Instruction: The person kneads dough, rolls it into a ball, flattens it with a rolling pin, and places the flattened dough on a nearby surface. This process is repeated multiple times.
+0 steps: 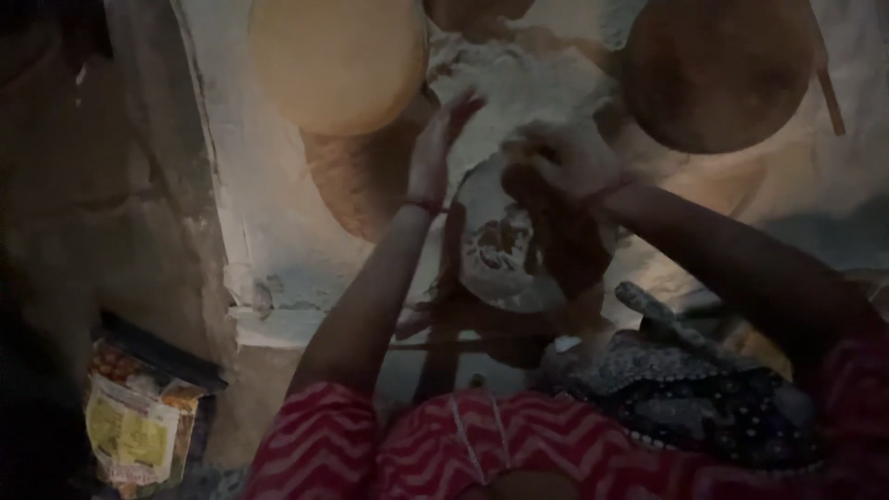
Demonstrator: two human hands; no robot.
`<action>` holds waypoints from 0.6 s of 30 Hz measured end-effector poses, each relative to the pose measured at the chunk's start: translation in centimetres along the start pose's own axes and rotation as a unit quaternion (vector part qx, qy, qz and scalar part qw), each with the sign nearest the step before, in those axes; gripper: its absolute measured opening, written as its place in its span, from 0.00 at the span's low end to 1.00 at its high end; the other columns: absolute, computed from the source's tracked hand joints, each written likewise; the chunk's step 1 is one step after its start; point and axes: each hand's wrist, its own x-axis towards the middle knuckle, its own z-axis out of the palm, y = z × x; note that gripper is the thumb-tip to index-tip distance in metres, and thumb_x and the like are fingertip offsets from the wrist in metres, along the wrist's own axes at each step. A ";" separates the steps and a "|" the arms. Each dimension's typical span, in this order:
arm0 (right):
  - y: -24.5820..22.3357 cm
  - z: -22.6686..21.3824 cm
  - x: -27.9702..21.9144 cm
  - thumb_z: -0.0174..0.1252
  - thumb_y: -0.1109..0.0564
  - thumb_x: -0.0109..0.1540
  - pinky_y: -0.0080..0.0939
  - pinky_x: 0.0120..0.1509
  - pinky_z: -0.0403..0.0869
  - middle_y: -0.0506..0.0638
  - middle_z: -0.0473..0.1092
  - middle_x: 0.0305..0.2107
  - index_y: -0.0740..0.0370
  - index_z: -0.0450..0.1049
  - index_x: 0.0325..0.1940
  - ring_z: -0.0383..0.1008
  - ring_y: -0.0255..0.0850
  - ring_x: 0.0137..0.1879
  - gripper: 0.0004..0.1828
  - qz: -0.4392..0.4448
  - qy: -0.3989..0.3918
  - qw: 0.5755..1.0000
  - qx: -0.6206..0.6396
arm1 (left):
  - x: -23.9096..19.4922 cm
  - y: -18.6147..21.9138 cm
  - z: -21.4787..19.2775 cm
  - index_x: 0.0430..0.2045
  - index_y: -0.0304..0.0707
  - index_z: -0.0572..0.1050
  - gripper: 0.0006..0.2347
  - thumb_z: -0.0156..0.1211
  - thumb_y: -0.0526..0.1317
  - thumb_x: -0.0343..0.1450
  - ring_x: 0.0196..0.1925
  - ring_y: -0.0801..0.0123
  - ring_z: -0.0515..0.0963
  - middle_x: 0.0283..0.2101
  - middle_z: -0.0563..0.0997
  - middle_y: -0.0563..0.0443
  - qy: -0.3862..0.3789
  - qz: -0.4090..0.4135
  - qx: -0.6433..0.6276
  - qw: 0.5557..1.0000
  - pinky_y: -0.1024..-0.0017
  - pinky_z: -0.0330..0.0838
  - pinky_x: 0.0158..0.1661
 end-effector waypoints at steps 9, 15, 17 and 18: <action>2.0 -0.9 -0.8 0.52 0.60 0.64 0.50 0.59 0.74 0.60 0.75 0.50 0.59 0.73 0.64 0.77 0.54 0.54 0.23 0.114 0.040 0.993 -0.017 | 8.9 -17.0 -8.5 0.74 0.33 0.55 0.27 0.45 0.45 0.79 0.81 0.52 0.49 0.79 0.54 0.38 0.020 0.090 0.348 0.933 0.61 0.46 0.76; 4.5 -2.3 -8.4 0.52 0.59 0.67 0.47 0.57 0.74 0.59 0.76 0.48 0.60 0.75 0.58 0.78 0.50 0.54 0.16 0.247 0.119 0.961 0.019 | 10.3 -18.1 -5.0 0.69 0.36 0.61 0.27 0.55 0.46 0.75 0.72 0.38 0.58 0.70 0.63 0.32 0.025 0.155 0.568 0.808 0.48 0.52 0.69; 5.8 -1.6 -11.0 0.53 0.58 0.67 0.47 0.57 0.74 0.60 0.76 0.48 0.61 0.75 0.60 0.78 0.51 0.54 0.17 0.281 0.130 0.951 -0.011 | 8.6 -16.2 -4.9 0.66 0.39 0.66 0.25 0.58 0.47 0.74 0.64 0.40 0.69 0.61 0.72 0.34 -0.043 0.120 0.486 0.864 0.51 0.63 0.64; 6.6 -1.0 -12.3 0.53 0.58 0.67 0.46 0.57 0.74 0.60 0.76 0.48 0.61 0.75 0.61 0.78 0.52 0.55 0.18 0.295 0.134 0.946 -0.026 | 8.0 -15.5 -4.7 0.62 0.39 0.69 0.23 0.60 0.47 0.73 0.61 0.42 0.72 0.56 0.74 0.35 -0.046 0.114 0.462 0.878 0.52 0.66 0.61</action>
